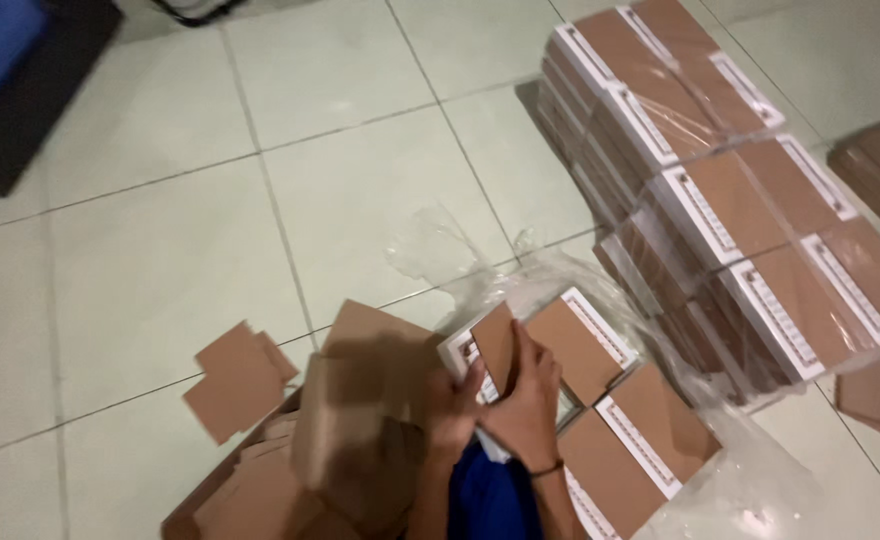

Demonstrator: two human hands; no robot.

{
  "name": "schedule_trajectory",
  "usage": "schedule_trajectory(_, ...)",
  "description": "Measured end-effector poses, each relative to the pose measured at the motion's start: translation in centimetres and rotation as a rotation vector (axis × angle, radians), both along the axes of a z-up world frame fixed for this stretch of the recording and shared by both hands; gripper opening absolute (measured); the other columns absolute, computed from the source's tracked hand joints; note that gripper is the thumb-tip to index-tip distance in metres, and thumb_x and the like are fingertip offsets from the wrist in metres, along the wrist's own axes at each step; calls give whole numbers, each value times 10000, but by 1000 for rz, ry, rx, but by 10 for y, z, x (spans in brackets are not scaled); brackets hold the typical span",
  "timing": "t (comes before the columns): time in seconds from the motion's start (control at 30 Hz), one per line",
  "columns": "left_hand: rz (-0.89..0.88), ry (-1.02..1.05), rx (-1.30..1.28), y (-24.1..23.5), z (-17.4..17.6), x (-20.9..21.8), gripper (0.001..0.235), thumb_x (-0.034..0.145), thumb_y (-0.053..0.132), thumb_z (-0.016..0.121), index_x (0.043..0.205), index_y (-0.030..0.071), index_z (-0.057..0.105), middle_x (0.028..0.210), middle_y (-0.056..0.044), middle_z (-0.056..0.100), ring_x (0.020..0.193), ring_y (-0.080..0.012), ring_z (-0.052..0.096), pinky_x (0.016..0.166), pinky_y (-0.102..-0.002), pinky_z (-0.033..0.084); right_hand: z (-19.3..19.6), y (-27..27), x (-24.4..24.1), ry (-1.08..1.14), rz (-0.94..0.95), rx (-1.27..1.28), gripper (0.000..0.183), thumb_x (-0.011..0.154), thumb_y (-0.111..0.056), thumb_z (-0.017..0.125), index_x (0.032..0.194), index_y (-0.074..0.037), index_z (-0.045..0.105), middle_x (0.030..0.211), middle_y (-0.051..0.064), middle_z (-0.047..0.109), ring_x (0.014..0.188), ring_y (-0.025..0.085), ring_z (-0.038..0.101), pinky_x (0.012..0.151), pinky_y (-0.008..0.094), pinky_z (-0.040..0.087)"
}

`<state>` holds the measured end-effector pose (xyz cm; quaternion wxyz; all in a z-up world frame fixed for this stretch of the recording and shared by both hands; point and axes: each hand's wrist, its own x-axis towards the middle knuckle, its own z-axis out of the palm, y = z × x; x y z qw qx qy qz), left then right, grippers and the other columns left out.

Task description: The person sits on the floor and assembles small cardboard boxes by inserting printed paper inserts into the cardboard shells. They handle the boxes and inserts by hand, repeatedly picking up new items and placing them into the box structure.

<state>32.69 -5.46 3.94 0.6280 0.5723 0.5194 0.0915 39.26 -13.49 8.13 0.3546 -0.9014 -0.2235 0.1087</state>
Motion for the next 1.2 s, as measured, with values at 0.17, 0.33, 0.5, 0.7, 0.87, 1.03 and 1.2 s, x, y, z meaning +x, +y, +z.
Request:
schedule_trajectory(0.17,-6,-111,429,39,43,-107,460,882,556,565,913,134,748,785,-65,741,760,-186,699,674,-401,510,21,18,-66,163,427,222,1330,553,-347,897,1650,-211,158,1449,163,438,1322,344,454,1091,402,417)
schedule_trajectory(0.33,285,-6,513,65,39,-210,458,910,444,624,1243,130,624,1134,-119,755,1037,-288,714,901,-398,504,-1,68,-148,327,588,530,1065,698,-299,913,1581,-126,345,1410,118,590,1234,216,597,970,326,491)
schedule_trajectory(0.5,449,383,1031,76,-33,-283,678,978,513,559,1293,-84,621,989,-277,735,879,-415,700,823,-461,515,-20,109,-205,428,644,280,806,705,-150,618,1500,-105,490,1353,84,721,1121,174,737,867,294,589)
schedule_trajectory(0.7,445,39,545,95,-9,-315,441,951,465,563,1160,81,622,956,-176,755,899,-358,735,785,-451,520,-99,103,-215,413,525,143,77,779,-146,606,764,-88,654,716,-4,673,668,124,579,604,343,472)
schedule_trajectory(0.87,262,-111,435,116,-9,-313,304,1011,409,521,1073,112,552,988,-101,733,913,-269,715,799,-384,522,-64,101,-195,799,205,166,619,913,-321,781,587,-252,259,484,-73,293,403,111,228,446,328,208)
schedule_trajectory(1.03,326,-187,339,115,-32,-310,395,844,362,804,1085,113,614,909,-90,726,854,-197,659,795,-382,519,-69,89,-178,940,237,382,228,932,-193,751,837,-120,557,781,37,582,695,176,510,688,372,387)
schedule_trajectory(1.2,216,-199,397,106,-38,-308,555,847,198,820,1313,57,554,1043,-215,753,985,-283,683,877,-499,490,-50,97,-177,870,328,385,134,950,-73,707,837,-59,777,830,110,730,782,251,641,774,450,528)
